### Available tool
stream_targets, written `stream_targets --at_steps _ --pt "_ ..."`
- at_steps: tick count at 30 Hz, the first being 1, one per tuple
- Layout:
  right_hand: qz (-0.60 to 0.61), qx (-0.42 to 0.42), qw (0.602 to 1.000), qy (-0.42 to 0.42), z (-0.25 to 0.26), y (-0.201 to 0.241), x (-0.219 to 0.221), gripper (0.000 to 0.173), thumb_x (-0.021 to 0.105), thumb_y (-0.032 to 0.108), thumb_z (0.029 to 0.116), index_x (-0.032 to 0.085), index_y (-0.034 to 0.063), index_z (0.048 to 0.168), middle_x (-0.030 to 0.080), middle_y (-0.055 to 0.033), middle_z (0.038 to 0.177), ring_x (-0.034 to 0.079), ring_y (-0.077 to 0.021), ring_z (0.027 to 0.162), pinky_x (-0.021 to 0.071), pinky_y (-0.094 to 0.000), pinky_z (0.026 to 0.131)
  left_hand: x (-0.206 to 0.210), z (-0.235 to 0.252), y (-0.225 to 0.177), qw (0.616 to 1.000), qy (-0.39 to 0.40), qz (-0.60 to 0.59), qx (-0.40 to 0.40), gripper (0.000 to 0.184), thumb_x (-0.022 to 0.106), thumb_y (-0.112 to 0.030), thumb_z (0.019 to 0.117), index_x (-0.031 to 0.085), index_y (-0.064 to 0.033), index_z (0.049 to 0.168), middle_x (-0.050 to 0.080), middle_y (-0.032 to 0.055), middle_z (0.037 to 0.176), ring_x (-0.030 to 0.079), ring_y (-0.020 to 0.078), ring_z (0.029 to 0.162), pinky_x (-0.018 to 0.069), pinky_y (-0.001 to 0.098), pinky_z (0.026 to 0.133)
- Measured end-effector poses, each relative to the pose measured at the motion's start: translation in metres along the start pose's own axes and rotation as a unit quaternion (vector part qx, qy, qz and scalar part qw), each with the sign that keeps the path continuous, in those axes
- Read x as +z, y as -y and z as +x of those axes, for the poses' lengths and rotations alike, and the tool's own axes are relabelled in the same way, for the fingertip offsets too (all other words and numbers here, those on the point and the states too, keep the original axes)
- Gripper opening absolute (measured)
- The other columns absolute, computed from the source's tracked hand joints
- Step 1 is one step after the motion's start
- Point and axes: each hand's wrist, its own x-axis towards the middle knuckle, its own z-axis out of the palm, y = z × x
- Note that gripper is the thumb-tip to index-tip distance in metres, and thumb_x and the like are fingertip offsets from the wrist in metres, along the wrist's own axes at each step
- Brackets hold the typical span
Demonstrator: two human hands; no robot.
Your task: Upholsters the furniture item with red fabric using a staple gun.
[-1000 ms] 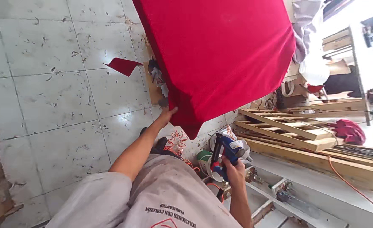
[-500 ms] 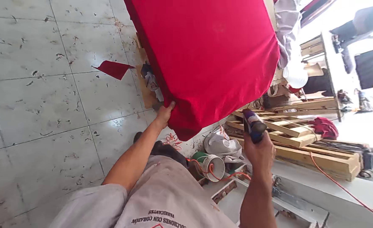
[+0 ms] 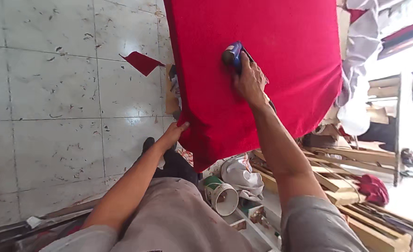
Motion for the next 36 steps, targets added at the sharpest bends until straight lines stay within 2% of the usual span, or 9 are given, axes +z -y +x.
stream_targets --at_steps 6,9,12,17,22,25,28,31,36 --pt "0.124 -0.130 0.983 0.033 -0.107 0.026 -0.017 0.074 0.046 0.062 0.0986 0.048 0.0122 0.152 0.046 -0.0194 0.153 0.046 -0.0387 0.139 0.0438 -0.0629 0.106 0.032 -0.061 -0.049 0.987 0.026 -0.159 -0.013 0.029 0.047 -0.013 0.1084 0.049 0.0003 0.133 0.073 0.0113 0.108 0.074 0.0203 0.097 0.0631 0.0404 0.088" --pt "0.210 -0.205 0.951 0.102 -0.203 0.043 -0.016 0.096 0.062 0.075 0.0829 0.049 0.0083 0.151 0.046 -0.0185 0.155 0.043 -0.0337 0.144 0.0428 -0.0562 0.113 0.062 -0.084 -0.070 0.988 0.019 -0.137 0.063 0.033 0.049 -0.012 0.1064 0.050 0.0051 0.135 0.070 0.0143 0.115 0.071 0.0186 0.104 0.0600 0.0395 0.095" --pt "0.178 -0.186 0.964 0.063 -0.243 0.053 0.001 0.104 0.079 0.056 0.0766 0.040 -0.0023 0.153 0.043 -0.0262 0.155 0.044 -0.0375 0.143 0.0418 -0.0560 0.115 0.089 -0.102 -0.074 0.991 0.056 -0.063 0.103 0.032 0.050 -0.016 0.1067 0.057 0.0079 0.127 0.070 0.0165 0.113 0.069 0.0166 0.106 0.0571 0.0378 0.098" --pt "0.220 -0.042 0.975 0.004 -0.234 0.087 -0.014 0.065 0.062 0.013 0.0925 0.040 -0.0101 0.150 0.066 -0.0218 0.128 0.067 -0.0152 0.114 0.0523 -0.0326 0.102 0.100 -0.129 -0.086 0.968 0.081 0.158 0.179 0.034 0.045 -0.021 0.1084 0.066 0.0056 0.111 0.069 0.0198 0.099 0.068 0.0305 0.100 0.0529 0.0509 0.092" --pt "0.174 -0.091 0.980 0.037 -0.245 0.105 -0.027 0.015 0.065 0.005 0.0882 0.070 -0.0079 0.094 0.073 -0.0135 0.085 0.071 -0.0138 0.079 0.0585 -0.0323 0.077 0.065 -0.151 -0.073 0.942 0.051 0.181 0.279 0.030 0.049 -0.020 0.1049 0.069 -0.0028 0.091 0.067 0.0103 0.079 0.068 0.0242 0.079 0.0536 0.0488 0.073" --pt "0.062 -0.124 0.976 0.169 -0.262 0.124 0.008 0.021 0.060 0.003 0.0901 0.076 -0.0029 0.102 0.074 -0.0190 0.108 0.071 -0.0328 0.104 0.0549 -0.0520 0.095 0.008 -0.143 -0.034 0.965 0.023 0.147 0.217 0.042 0.048 -0.028 0.1045 0.071 -0.0025 0.080 0.064 0.0065 0.068 0.064 0.0178 0.066 0.0535 0.0450 0.066" --pt "-0.020 -0.260 0.957 0.127 -0.268 0.112 0.073 0.013 0.060 0.005 0.0882 0.073 0.0024 0.088 0.072 -0.0138 0.092 0.070 -0.0325 0.091 0.0560 -0.0509 0.083 -0.027 -0.104 -0.005 0.983 -0.087 0.156 0.046 0.047 0.062 -0.042 0.1003 0.062 0.0011 0.118 0.069 0.0182 0.099 0.069 0.0308 0.090 0.0567 0.0553 0.083" --pt "-0.059 -0.286 0.944 0.155 -0.259 0.115 0.080 0.012 0.060 0.005 0.0887 0.072 0.0024 0.085 0.071 -0.0131 0.091 0.070 -0.0315 0.090 0.0552 -0.0492 0.081 -0.023 -0.053 -0.011 0.984 -0.149 0.095 -0.012 0.082 0.078 -0.041 0.0865 0.041 -0.0001 0.147 0.059 0.0245 0.134 0.060 0.0389 0.122 0.0496 0.0606 0.101" --pt "-0.094 -0.300 0.928 0.201 -0.262 0.114 0.084 0.012 0.058 0.001 0.0883 0.070 -0.0019 0.086 0.072 -0.0170 0.096 0.069 -0.0351 0.096 0.0529 -0.0521 0.085 0.013 -0.010 -0.029 0.964 -0.078 -0.210 -0.141 0.068 0.027 -0.060 0.1063 0.055 -0.0074 0.139 0.065 0.0169 0.127 0.063 0.0297 0.115 0.0526 0.0554 0.094"
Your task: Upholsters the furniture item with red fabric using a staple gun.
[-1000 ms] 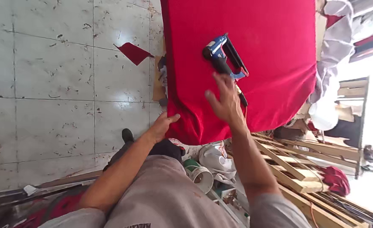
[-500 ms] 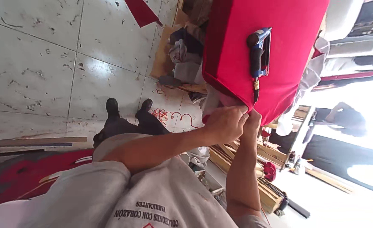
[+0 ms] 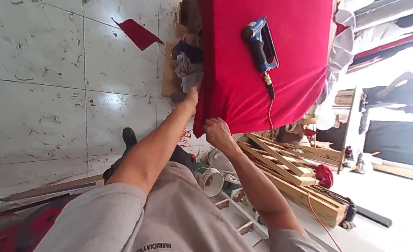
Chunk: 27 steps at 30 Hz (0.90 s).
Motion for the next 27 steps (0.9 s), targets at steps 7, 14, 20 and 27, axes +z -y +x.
stream_targets --at_steps 7,14,20,27 --pt "-0.012 0.001 1.000 -0.008 0.001 0.001 0.008 0.014 0.058 -0.002 0.0906 0.070 -0.0038 0.086 0.072 -0.0186 0.095 0.070 -0.0357 0.095 0.0531 -0.0512 0.085 0.049 0.019 0.001 0.985 -0.172 0.027 -0.007 0.069 0.028 -0.058 0.1068 0.054 -0.0047 0.142 0.050 0.0210 0.148 0.047 0.0364 0.139 0.0428 0.0646 0.106" --pt "0.227 0.223 0.870 -0.376 -0.085 -0.012 0.010 0.026 0.068 0.019 0.0944 0.077 0.0055 0.115 0.074 -0.0131 0.109 0.070 -0.0222 0.104 0.0580 -0.0404 0.093 0.049 0.052 0.013 0.939 -0.254 0.220 0.066 0.078 0.017 -0.058 0.1081 0.062 0.0022 0.129 0.061 0.0253 0.134 0.056 0.0370 0.130 0.0468 0.0595 0.105" --pt "0.689 0.490 0.335 -0.416 -0.109 -0.075 0.069 0.057 0.049 0.035 0.1068 0.033 0.0088 0.155 0.053 -0.0117 0.145 0.058 -0.0232 0.126 0.0537 -0.0458 0.100 0.052 0.069 0.021 0.933 -0.280 0.201 0.107 0.078 0.015 -0.054 0.1100 0.066 0.0049 0.118 0.066 0.0250 0.123 0.062 0.0359 0.121 0.0495 0.0570 0.101" --pt "0.821 0.341 0.249 -0.384 -0.027 -0.077 0.033 0.022 0.045 0.022 0.1082 0.060 0.0073 0.114 0.073 -0.0082 0.096 0.072 -0.0181 0.092 0.0620 -0.0409 0.083 0.049 0.082 0.028 0.910 -0.296 0.232 0.174 0.062 0.023 -0.038 0.1131 0.067 0.0049 0.114 0.070 0.0228 0.113 0.066 0.0315 0.113 0.0518 0.0506 0.100"
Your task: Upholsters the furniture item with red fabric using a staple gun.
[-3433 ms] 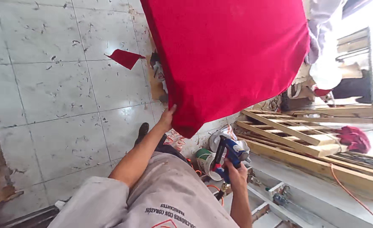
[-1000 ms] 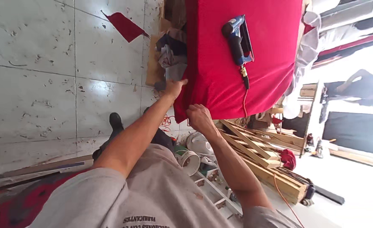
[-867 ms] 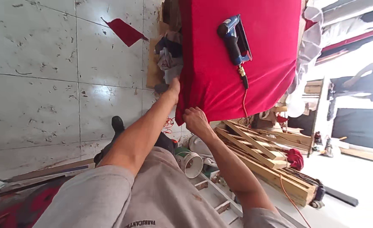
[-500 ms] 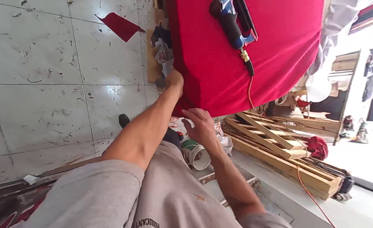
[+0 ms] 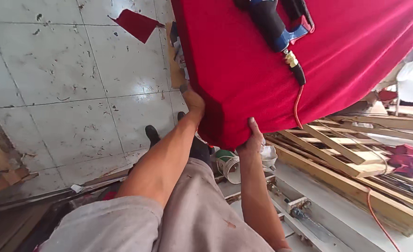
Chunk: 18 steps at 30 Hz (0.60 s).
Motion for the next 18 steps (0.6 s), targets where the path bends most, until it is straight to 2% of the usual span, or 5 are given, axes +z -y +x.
stream_targets --at_steps 3,7,11,14,18 --pt "-0.026 -0.004 0.999 -0.047 -0.006 -0.002 0.011 0.022 0.042 0.018 0.1099 0.060 0.0064 0.110 0.073 -0.0070 0.090 0.073 -0.0158 0.087 0.0630 -0.0372 0.080 0.006 0.003 0.005 0.999 -0.026 -0.024 0.007 0.055 0.029 -0.033 0.1132 0.068 0.0051 0.106 0.071 0.0210 0.103 0.069 0.0286 0.103 0.0547 0.0474 0.093" --pt "-0.039 -0.010 0.998 -0.055 -0.008 -0.003 0.014 0.024 0.039 0.019 0.1109 0.059 0.0069 0.112 0.073 -0.0066 0.092 0.073 -0.0151 0.089 0.0629 -0.0363 0.081 0.008 -0.001 -0.002 0.999 0.000 0.027 0.025 0.030 0.049 -0.014 0.1053 0.065 0.0113 0.111 0.068 0.0246 0.111 0.066 0.0294 0.107 0.0516 0.0456 0.097" --pt "-0.047 -0.013 0.997 -0.066 -0.010 -0.005 0.017 0.023 0.040 0.021 0.1108 0.057 0.0070 0.114 0.073 -0.0072 0.093 0.073 -0.0158 0.089 0.0631 -0.0373 0.081 0.010 -0.001 -0.001 0.997 -0.002 0.038 0.073 0.029 0.057 -0.015 0.1017 0.066 0.0123 0.108 0.070 0.0227 0.106 0.067 0.0258 0.104 0.0523 0.0415 0.096" --pt "-0.049 -0.003 0.998 -0.048 -0.010 -0.006 0.014 0.024 0.040 0.024 0.1107 0.057 0.0080 0.114 0.074 -0.0064 0.096 0.074 -0.0160 0.091 0.0634 -0.0382 0.082 0.014 0.003 0.012 0.990 -0.027 -0.016 0.134 0.026 0.063 -0.014 0.0933 0.067 0.0109 0.098 0.070 0.0202 0.094 0.068 0.0227 0.094 0.0548 0.0387 0.086" --pt "-0.047 -0.001 0.998 -0.029 -0.009 -0.007 0.006 0.023 0.042 0.024 0.1087 0.056 0.0075 0.116 0.074 -0.0071 0.098 0.074 -0.0163 0.093 0.0631 -0.0381 0.084 0.014 0.000 -0.005 0.995 0.026 0.051 0.084 0.032 0.054 -0.011 0.1035 0.060 0.0153 0.120 0.066 0.0270 0.118 0.063 0.0274 0.113 0.0481 0.0395 0.102"
